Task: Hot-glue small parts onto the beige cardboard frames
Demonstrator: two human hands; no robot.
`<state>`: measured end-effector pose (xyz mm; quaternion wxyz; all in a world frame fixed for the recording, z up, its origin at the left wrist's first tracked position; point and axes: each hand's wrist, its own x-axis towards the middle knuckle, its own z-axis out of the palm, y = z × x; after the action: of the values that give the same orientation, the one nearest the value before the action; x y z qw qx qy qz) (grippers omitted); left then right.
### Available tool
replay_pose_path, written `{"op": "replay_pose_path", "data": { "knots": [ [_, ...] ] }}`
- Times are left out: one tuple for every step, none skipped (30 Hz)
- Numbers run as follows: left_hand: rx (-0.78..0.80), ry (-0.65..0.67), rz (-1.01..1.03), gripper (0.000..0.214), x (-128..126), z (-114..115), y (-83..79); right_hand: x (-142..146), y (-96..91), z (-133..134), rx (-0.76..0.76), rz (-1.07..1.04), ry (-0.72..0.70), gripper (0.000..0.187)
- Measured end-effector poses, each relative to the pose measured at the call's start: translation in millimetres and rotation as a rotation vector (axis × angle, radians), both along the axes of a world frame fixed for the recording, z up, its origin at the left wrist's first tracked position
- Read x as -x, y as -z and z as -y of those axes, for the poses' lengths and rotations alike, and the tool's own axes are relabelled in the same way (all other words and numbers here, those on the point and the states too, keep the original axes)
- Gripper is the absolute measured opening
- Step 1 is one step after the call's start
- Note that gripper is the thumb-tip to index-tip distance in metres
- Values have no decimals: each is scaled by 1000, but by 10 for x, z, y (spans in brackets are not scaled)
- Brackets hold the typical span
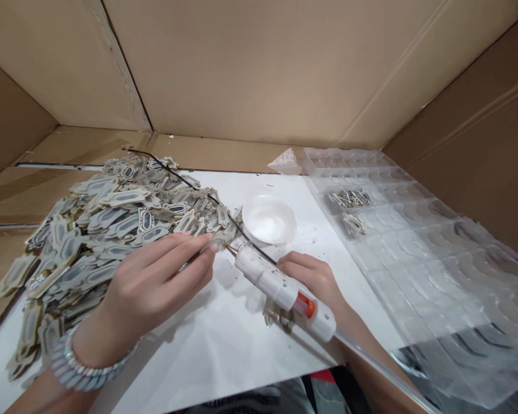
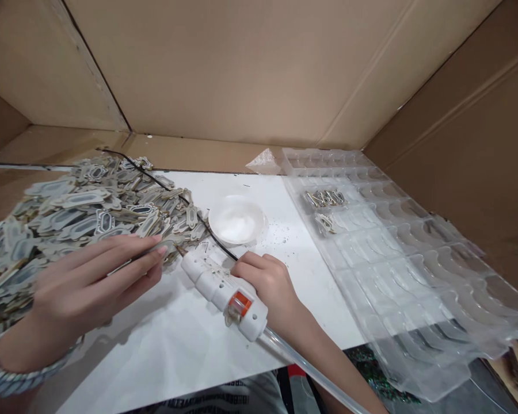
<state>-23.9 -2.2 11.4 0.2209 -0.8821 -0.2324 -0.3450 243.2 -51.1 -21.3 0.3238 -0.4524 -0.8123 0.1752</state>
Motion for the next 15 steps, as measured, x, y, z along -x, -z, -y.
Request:
{"op": "replay_pose_path", "data": {
  "knots": [
    [7, -1, 1, 22, 0, 2, 4, 0, 6, 2, 0, -1, -1, 15],
    [13, 0, 3, 22, 0, 4, 9, 0, 10, 4, 1, -1, -2, 14],
    [17, 1, 6, 23, 1, 5, 13, 1, 14, 5, 0, -2, 0, 14],
    [16, 3, 10, 24, 3, 6, 16, 1, 15, 4, 0, -2, 2, 13],
    [16, 2, 15, 25, 5, 8, 19, 0, 15, 3, 4, -2, 5, 12],
    [18, -2, 17, 25, 9, 9, 20, 0, 12, 2, 7, -5, 10, 12],
    [21, -8, 19, 26, 15, 11, 20, -2, 7, 0, 14, -6, 13, 12],
    [26, -12, 17, 26, 22, 13, 21, -3, 1, -2, 18, -8, 16, 13],
    [30, -14, 17, 26, 30, 14, 22, -3, -6, -4, 21, -9, 17, 15],
    [32, -15, 18, 27, 39, 14, 23, -3, -14, -6, 23, -8, 18, 16],
    [40, -16, 24, 27, 46, 13, 25, -3, -21, -8, 22, -6, 16, 17],
    [56, -18, 39, 28, 51, 10, 26, -1, -26, -10, 21, -5, 14, 17],
    [84, -20, 64, 29, 52, 5, 27, 2, -31, -11, 20, -4, 16, 17],
    [118, -19, 95, 29, 48, 1, 25, 5, -33, -11, 18, -8, 23, 17],
    [151, -18, 133, 30, 38, -3, 21, 9, -34, -10, 17, -15, 40, 18]
  ]
}}
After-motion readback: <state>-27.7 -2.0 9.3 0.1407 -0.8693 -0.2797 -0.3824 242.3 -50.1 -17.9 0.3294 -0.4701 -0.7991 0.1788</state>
